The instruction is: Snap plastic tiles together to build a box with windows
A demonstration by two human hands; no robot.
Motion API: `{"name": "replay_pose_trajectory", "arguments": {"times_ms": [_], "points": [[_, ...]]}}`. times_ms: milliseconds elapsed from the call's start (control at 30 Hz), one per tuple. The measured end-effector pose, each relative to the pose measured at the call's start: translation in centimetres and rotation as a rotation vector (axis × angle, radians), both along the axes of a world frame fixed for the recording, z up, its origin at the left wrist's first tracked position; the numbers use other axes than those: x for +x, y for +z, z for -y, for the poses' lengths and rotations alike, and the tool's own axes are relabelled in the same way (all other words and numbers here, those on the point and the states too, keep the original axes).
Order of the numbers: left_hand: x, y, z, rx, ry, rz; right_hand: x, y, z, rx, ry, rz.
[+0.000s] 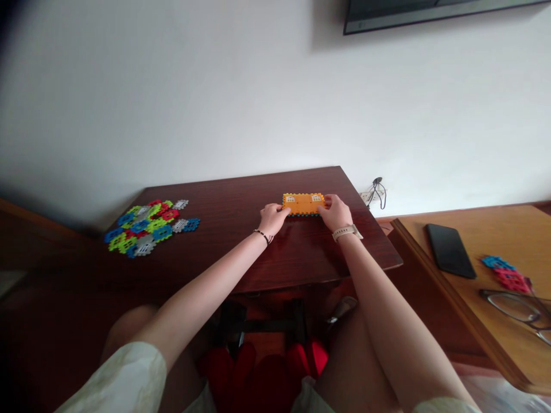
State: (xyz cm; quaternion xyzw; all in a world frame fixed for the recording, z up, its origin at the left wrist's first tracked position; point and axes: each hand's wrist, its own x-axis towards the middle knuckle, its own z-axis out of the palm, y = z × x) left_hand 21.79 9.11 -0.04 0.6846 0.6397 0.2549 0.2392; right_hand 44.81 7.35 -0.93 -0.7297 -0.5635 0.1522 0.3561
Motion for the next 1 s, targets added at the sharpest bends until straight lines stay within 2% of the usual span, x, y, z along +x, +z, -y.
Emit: {"name": "replay_pose_trajectory", "arguments": {"times_ms": [267,500,700,1000], "points": [[-6.4,-0.4,5.0,-0.05,0.045,0.012,-5.1,0.3,2.9,-0.013,0.142,0.034],[-11.4,-0.7,7.8,0.053,0.072,-0.18,-10.1,0.1,5.2,0.061,0.311,-0.025],[-13.7,-0.8,8.2,0.098,-0.009,-0.241,-11.5,0.0,6.0,0.054,0.352,-0.05],[-14.9,-1.6,6.3,0.092,0.005,-0.059,-11.8,-0.2,5.3,0.067,0.293,-0.099]]}}
